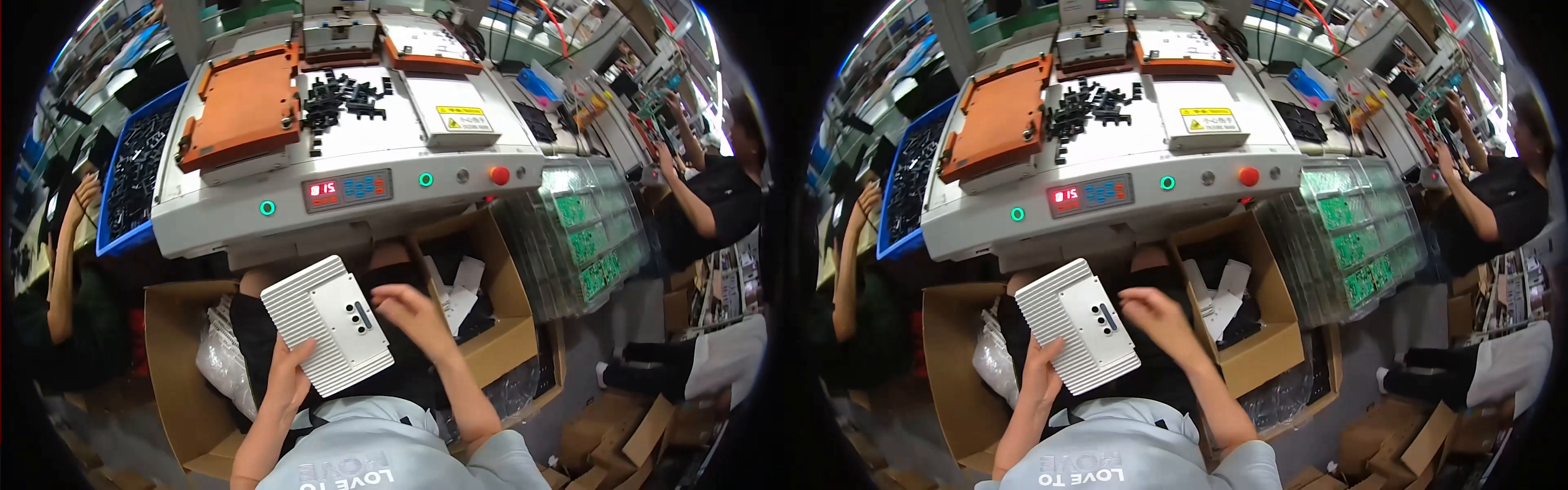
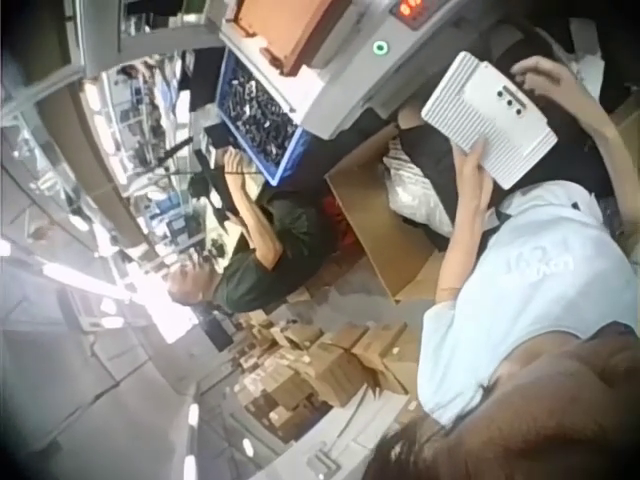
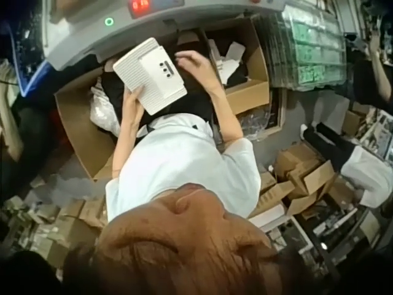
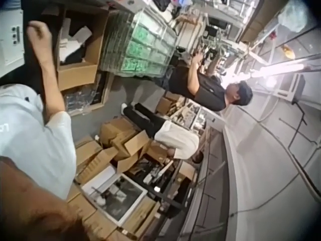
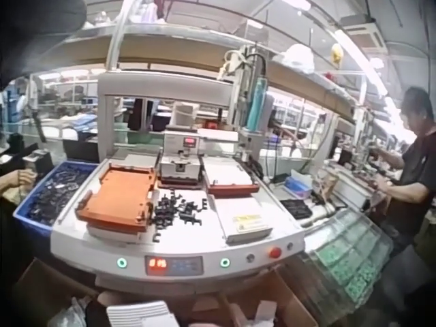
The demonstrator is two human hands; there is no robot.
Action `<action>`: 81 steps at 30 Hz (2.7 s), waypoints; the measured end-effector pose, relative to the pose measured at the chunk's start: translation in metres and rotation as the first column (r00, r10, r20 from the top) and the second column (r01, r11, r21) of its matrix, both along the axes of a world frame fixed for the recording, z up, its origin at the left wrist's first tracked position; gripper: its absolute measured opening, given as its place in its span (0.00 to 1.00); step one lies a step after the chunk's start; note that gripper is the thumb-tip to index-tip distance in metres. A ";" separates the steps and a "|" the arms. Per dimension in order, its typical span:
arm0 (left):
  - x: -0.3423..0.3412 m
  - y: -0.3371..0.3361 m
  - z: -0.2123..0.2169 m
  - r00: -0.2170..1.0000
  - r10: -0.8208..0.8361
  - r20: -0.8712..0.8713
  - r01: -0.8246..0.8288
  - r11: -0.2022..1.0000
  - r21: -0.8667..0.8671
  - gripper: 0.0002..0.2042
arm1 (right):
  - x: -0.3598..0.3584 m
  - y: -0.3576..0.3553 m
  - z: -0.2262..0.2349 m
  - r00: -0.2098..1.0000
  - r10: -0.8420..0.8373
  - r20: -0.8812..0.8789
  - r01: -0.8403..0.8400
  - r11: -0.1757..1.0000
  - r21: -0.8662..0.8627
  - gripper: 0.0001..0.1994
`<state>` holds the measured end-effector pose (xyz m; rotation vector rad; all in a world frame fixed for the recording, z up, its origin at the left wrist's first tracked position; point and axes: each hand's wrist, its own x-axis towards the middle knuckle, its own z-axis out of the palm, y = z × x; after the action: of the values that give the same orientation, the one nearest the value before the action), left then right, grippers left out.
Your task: Manually assemble electronic components into plastic housings using an assembly machine on a production line.
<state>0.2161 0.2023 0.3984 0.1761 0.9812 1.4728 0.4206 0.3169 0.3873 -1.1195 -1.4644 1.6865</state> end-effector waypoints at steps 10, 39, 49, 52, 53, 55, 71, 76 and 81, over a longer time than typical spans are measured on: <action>0.004 0.002 -0.023 0.992 -0.108 0.061 0.111 0.992 -0.054 0.23 | 0.129 0.060 -0.199 0.508 -0.401 0.762 -0.083 0.858 0.507 0.20; -0.009 -0.027 -0.026 0.971 -0.128 0.202 0.126 0.992 0.024 0.22 | 0.097 0.102 -0.162 0.559 0.028 0.828 -0.268 0.952 0.149 0.15; -0.024 -0.021 -0.020 0.993 -0.063 0.100 0.068 0.996 -0.052 0.23 | 0.166 0.097 -0.174 0.833 -0.353 0.426 0.360 0.931 0.067 0.13; -0.021 -0.013 -0.025 0.992 -0.085 0.096 0.089 0.995 -0.039 0.23 | 0.193 0.086 -0.155 0.850 -0.455 0.265 0.510 0.837 -0.197 0.14; -0.019 -0.009 -0.026 0.990 -0.076 0.116 0.083 0.995 -0.051 0.23 | 0.196 0.084 -0.156 0.849 -0.502 0.167 0.528 0.818 -0.228 0.14; -0.015 -0.006 -0.025 0.988 -0.088 0.123 0.094 0.994 -0.046 0.23 | 0.197 0.081 -0.159 0.837 -0.542 0.068 0.540 0.800 -0.264 0.15; -0.011 -0.002 -0.017 0.984 -0.090 0.155 0.095 0.995 -0.028 0.20 | 0.088 0.039 -0.040 0.924 -0.297 -0.239 0.249 0.945 -0.212 0.11; -0.010 0.002 -0.018 0.982 -0.116 0.151 0.118 0.993 -0.005 0.21 | 0.022 -0.002 0.001 0.976 -0.151 -0.155 0.108 0.961 -0.253 0.10; -0.004 0.005 -0.011 0.989 -0.126 0.073 0.123 0.992 0.040 0.21 | -0.020 -0.027 0.017 0.995 -0.076 -0.071 0.060 0.976 -0.209 0.12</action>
<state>0.2121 0.2071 0.3873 0.2027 0.8687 1.3730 0.4009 0.2896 0.4039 -1.1840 -1.2098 1.8446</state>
